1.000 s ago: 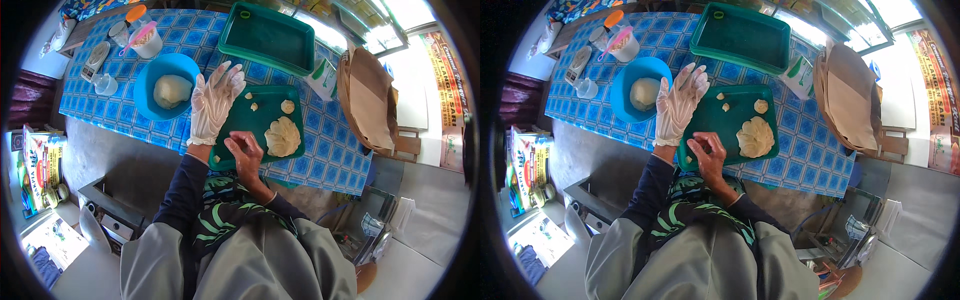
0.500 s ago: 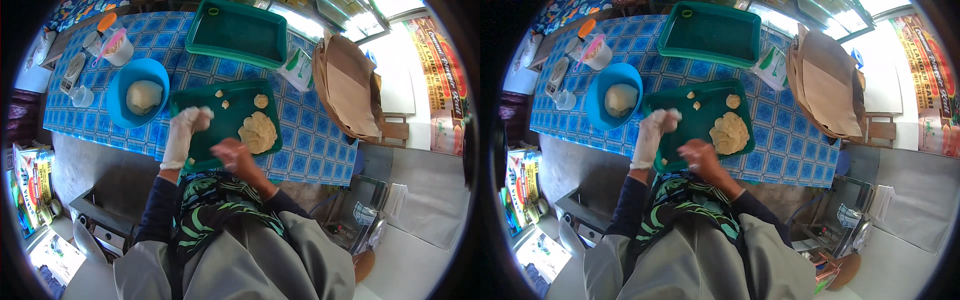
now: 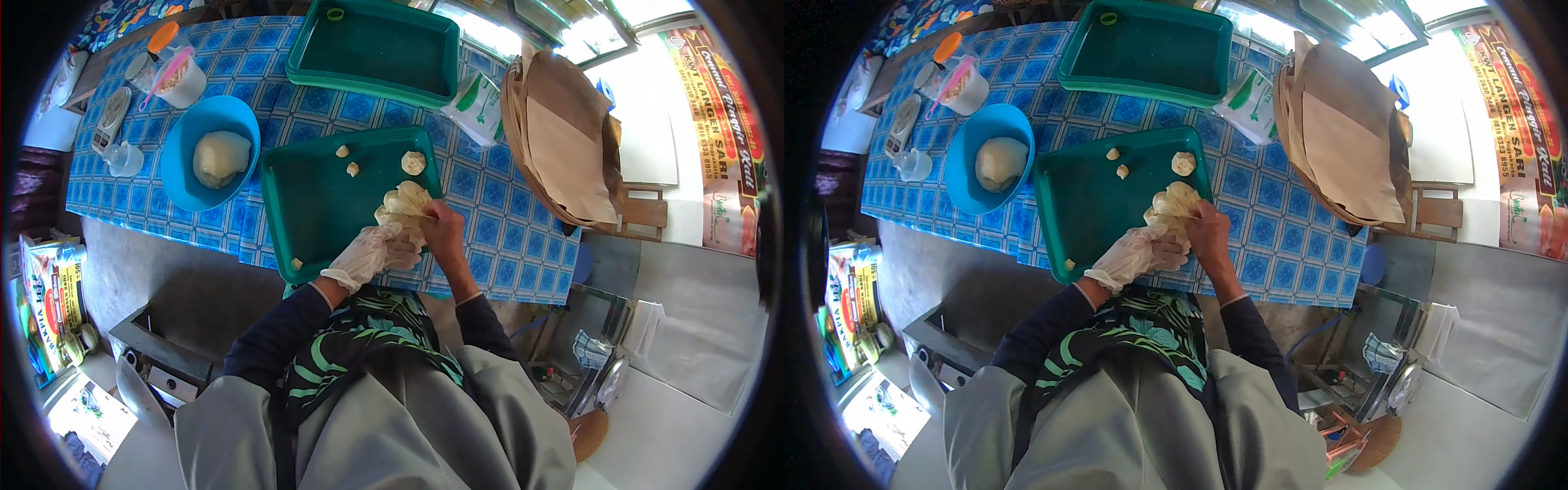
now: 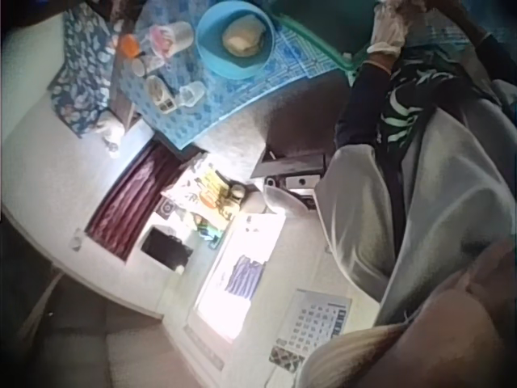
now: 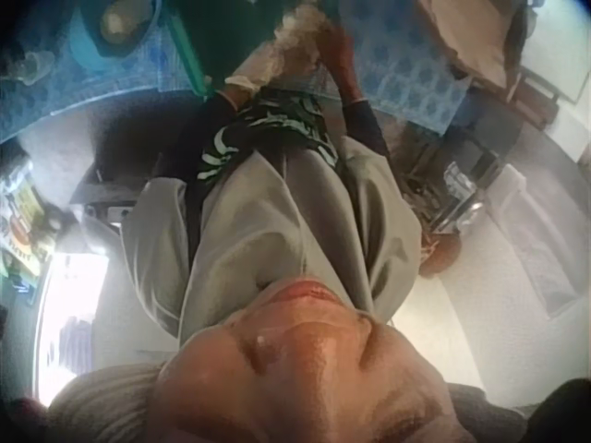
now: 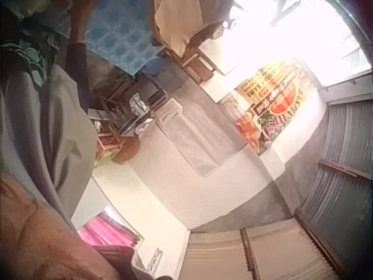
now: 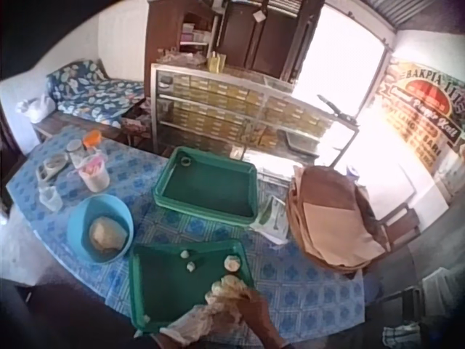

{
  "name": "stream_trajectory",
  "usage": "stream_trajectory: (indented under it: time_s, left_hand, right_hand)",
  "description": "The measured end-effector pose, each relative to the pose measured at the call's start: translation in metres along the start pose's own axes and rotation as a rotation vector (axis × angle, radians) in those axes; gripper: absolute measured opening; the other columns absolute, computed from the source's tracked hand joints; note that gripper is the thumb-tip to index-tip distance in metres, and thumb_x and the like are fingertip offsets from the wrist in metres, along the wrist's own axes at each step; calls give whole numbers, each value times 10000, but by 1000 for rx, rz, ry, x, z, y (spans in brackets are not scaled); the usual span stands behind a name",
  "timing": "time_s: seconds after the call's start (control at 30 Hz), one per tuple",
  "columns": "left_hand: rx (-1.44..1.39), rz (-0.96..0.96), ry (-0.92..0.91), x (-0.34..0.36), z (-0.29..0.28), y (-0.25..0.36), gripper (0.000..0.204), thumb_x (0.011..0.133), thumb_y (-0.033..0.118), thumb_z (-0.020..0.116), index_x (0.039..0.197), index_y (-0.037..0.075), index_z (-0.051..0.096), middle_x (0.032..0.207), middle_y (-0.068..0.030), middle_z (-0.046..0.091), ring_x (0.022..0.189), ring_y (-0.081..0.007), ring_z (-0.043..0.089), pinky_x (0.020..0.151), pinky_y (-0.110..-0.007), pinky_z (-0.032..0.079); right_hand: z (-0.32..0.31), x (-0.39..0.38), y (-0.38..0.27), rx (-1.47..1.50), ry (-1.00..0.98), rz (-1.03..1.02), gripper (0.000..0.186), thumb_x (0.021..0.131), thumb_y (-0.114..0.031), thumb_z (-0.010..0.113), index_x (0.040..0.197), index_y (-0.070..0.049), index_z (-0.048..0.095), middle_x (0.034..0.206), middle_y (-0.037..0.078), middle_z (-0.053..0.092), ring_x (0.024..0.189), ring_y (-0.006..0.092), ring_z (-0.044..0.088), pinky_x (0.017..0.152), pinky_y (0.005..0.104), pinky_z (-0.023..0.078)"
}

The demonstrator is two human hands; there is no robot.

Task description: The person prepares dough by kneading it on a green tray, then pinching off small pieces and rolling them into balls.

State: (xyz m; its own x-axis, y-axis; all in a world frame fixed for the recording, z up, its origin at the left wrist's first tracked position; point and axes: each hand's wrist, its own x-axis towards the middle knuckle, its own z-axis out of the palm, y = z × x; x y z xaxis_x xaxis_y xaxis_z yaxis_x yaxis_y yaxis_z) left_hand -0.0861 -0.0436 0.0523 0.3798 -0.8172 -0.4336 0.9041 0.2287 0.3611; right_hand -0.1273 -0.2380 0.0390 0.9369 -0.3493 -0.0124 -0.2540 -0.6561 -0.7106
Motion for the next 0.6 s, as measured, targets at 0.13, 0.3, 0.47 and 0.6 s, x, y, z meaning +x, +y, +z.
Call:
stream_trajectory:
  time_s: [0.13, 0.3, 0.47, 0.6]
  left_hand:
    - [-57, -38, -65, 2, -11, -3, 476, 1009, 278, 522, 1285, -109, 496, 1217, -218, 626, 1059, -341, 668, 906, -420, 563]
    - [66, 57, 11, 13, 3, -7, 383, 1003, 232, 539, 1231, -77, 542, 1098, -164, 660, 967, -250, 698, 822, -356, 605]
    - [607, 258, 39, 25, 1, -19, 325, 990, 197, 561, 1207, -44, 579, 1090, -134, 659, 929, -215, 695, 781, -338, 612]
    - [955, 251, 167, 16, 1, -10, 309, 932, 183, 625, 1201, 30, 618, 1082, -127, 674, 916, -217, 694, 778, -331, 581]
  right_hand:
    - [-14, -7, 1, 98, -123, -130, 177, 742, -52, 688, 915, -26, 664, 941, 176, 669, 797, 351, 662, 669, 422, 543]
    - [-6, -12, -10, -274, -83, -341, 171, 716, -68, 723, 863, 15, 692, 748, 178, 672, 691, 396, 647, 648, 434, 519]
    - [-17, -18, -15, 46, -203, 87, 178, 722, -84, 720, 840, 43, 681, 611, 115, 626, 548, 247, 617, 537, 343, 500]
    - [-56, -17, -67, 602, -535, 546, 151, 786, -90, 720, 855, 41, 690, 639, 70, 627, 538, 137, 577, 508, 265, 457]
